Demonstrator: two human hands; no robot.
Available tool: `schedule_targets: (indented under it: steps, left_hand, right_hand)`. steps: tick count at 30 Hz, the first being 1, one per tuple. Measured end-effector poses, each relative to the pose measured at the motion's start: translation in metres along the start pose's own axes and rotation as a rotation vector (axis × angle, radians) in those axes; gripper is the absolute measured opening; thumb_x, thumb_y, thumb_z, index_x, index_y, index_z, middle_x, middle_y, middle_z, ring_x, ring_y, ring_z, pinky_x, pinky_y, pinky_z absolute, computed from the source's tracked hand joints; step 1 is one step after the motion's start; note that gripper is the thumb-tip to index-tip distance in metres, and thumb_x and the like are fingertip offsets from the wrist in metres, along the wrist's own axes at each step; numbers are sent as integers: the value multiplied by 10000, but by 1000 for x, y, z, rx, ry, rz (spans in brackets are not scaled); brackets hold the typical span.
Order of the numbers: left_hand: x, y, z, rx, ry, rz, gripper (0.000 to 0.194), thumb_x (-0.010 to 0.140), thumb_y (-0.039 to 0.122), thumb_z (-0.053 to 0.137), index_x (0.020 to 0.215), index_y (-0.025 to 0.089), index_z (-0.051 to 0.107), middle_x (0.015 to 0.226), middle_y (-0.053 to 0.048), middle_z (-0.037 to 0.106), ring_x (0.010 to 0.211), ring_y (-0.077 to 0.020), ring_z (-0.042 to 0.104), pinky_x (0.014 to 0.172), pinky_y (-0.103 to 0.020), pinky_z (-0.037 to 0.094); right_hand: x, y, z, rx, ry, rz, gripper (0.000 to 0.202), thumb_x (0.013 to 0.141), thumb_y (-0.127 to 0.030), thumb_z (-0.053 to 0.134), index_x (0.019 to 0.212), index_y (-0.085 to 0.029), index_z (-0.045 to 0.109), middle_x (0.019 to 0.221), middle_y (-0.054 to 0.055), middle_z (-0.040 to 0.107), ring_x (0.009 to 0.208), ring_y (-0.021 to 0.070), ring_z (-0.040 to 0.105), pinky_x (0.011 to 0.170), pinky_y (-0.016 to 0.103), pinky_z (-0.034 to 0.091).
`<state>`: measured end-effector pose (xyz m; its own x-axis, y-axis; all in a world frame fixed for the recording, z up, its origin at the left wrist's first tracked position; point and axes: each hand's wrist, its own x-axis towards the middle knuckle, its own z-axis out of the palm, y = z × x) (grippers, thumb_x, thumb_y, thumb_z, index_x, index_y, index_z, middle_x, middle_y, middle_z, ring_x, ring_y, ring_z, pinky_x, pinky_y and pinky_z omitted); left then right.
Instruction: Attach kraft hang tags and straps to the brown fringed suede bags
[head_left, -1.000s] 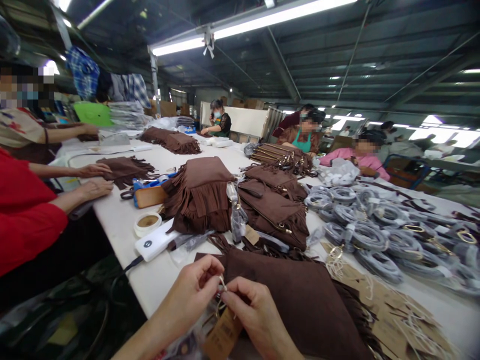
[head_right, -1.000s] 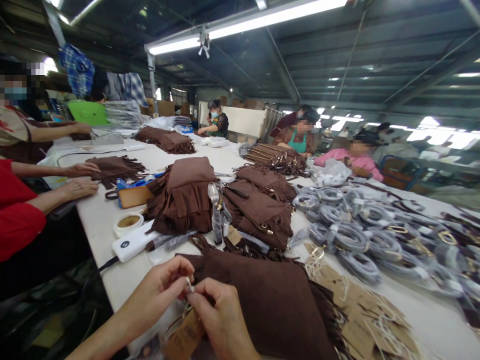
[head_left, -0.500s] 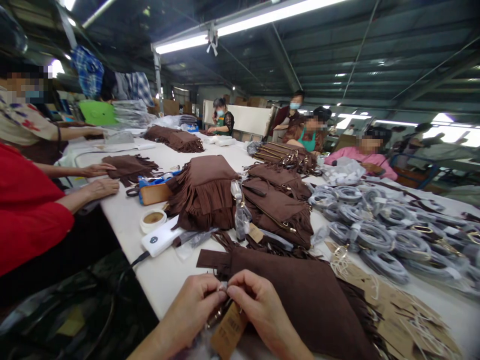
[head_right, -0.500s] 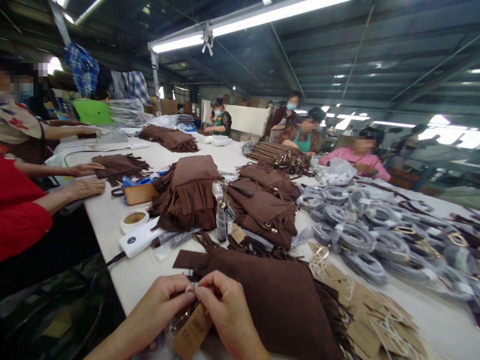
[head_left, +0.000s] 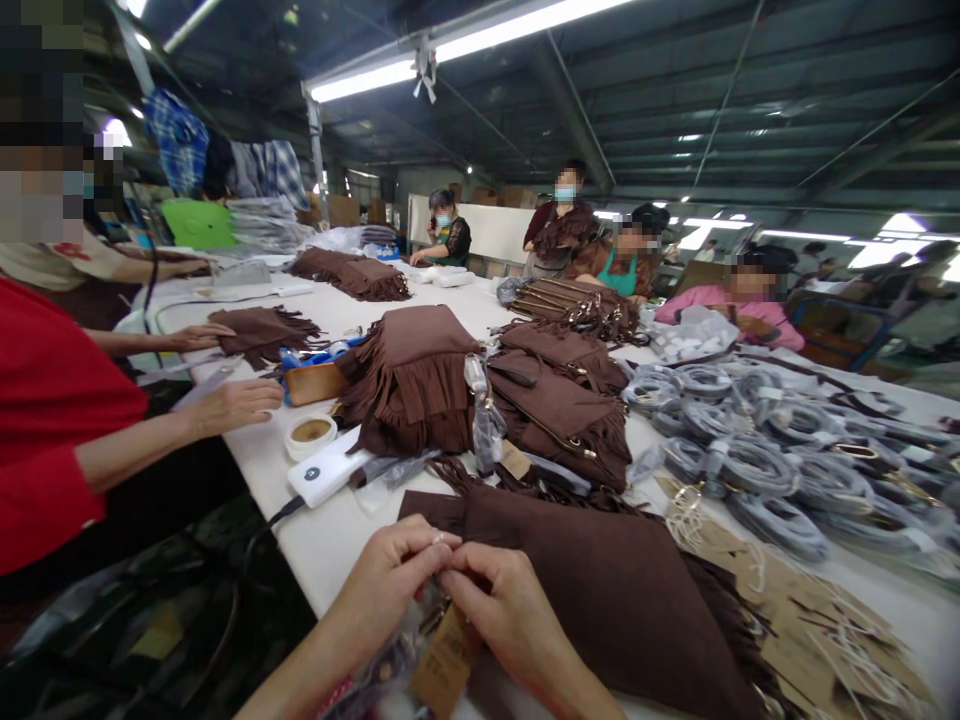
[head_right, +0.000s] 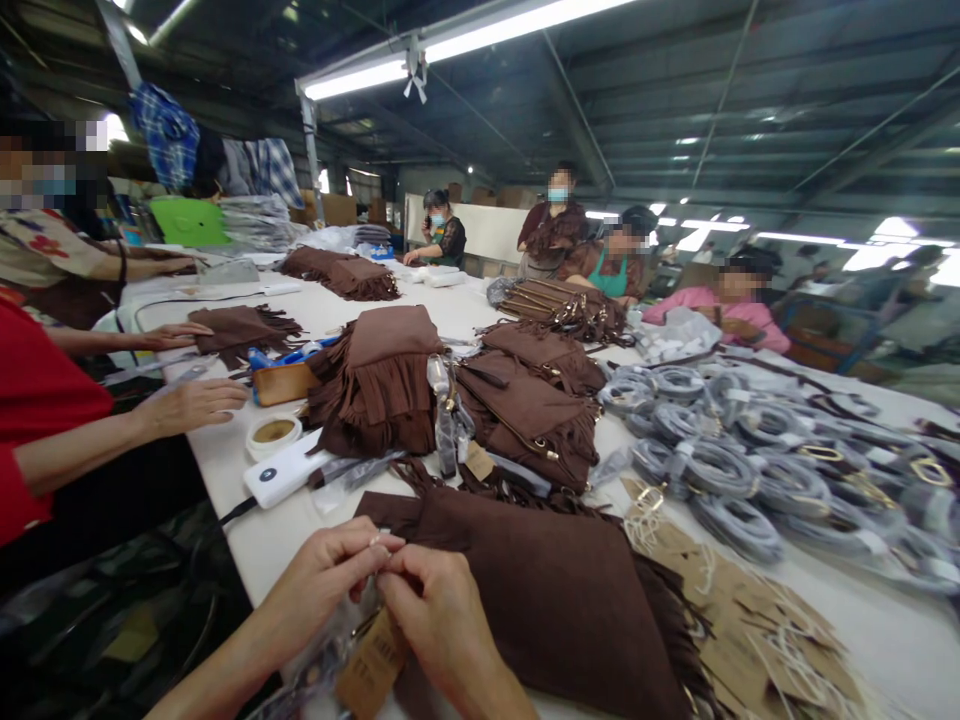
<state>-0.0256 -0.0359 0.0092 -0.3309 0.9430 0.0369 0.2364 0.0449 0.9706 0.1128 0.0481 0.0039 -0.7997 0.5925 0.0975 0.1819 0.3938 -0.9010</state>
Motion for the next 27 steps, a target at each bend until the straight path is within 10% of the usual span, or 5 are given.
schedule_targets:
  steps: [16,27]
  left_hand:
    - [3,-4,-1,-227,-45,-119,322,719,373,672,932,139,734,659,9,588,588,-133,524,594,-249,425]
    - [2,-9,-4,-270,-13,-148,191,657,322,688,715,139,692,566,5,605,529,-130,531,540,-233,406]
  right_hand:
    - [-1,1,1,-99,32,-9,252,844,-173,520,698,-174,726,631,-18,668,571,113,566,542,202,337]
    - [-3,1,0,-111,12,11,246,849,-219,534,674,-172,700,598,-23,618,559,118,524,539,222,326]
